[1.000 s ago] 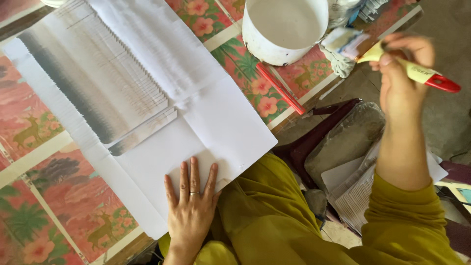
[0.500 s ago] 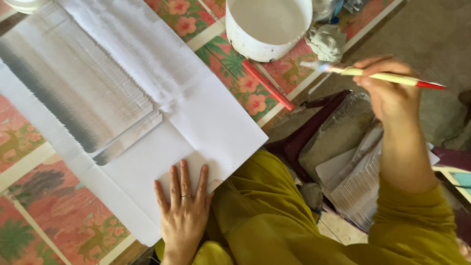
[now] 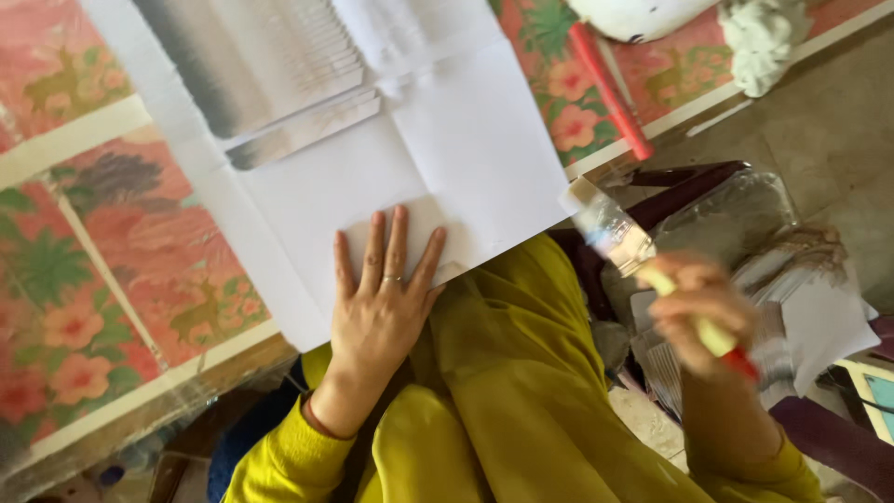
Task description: The person applies glue to the spine of a stack of paper using a brush. They then fold the paper over to adhere the pages together. This process is repeated for multiple sheets.
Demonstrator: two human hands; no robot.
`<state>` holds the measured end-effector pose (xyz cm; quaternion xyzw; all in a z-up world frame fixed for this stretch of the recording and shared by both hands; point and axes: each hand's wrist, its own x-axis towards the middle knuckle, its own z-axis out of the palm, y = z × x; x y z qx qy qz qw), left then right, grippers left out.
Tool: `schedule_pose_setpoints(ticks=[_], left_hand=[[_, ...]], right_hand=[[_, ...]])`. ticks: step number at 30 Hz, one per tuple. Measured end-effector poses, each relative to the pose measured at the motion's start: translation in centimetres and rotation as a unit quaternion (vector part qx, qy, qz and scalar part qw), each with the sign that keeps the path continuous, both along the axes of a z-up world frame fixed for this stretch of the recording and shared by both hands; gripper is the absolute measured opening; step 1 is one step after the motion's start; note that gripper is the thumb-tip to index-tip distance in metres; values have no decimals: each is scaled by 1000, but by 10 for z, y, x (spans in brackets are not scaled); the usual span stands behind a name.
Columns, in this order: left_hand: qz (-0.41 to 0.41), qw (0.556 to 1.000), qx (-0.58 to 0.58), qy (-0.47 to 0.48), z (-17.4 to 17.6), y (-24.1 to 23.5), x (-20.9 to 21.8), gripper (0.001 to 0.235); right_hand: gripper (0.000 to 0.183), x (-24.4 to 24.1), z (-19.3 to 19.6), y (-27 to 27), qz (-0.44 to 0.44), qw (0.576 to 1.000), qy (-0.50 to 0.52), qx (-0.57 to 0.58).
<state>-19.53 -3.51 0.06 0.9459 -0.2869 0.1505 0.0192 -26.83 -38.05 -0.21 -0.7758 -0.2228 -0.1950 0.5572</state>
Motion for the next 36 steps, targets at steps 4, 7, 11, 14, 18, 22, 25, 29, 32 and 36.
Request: schedule_pose_setpoints(ticks=[4, 7, 11, 14, 18, 22, 25, 29, 32, 36], left_hand=[[-2, 1000, 0, 12, 0, 1, -1, 59], [-7, 1000, 1, 20, 2, 1, 0, 61], [-7, 1000, -10, 19, 3, 1, 1, 55], [-2, 1000, -10, 25, 2, 1, 1, 52], [-4, 1000, 2, 24, 4, 1, 1, 52], [-5, 1000, -5, 25, 7, -1, 1, 51], [-5, 1000, 5, 30, 8, -1, 1, 49], [1, 999, -5, 41, 6, -1, 1, 51], [-4, 994, -64, 87, 12, 2, -1, 53], [-9, 990, -91, 105, 15, 5, -2, 64]], right_hand=[[9, -15, -23, 41, 24, 996, -37, -83], [21, -15, -25, 62, 53, 964, -171, -198], [28, -20, -21, 73, 79, 965, -63, -243], [17, -20, -45, 52, 45, 978, -77, -191], [16, -25, -55, 23, -41, 992, -43, -114], [8, -24, -31, 22, -120, 985, 40, -117], [4, -27, -67, -10, -142, 986, 33, -79], [6, -13, -63, -29, -175, 980, 93, -22], [13, 28, -33, -23, -272, 936, 192, 119], [19, 90, 16, 5, -95, 871, 444, 185]])
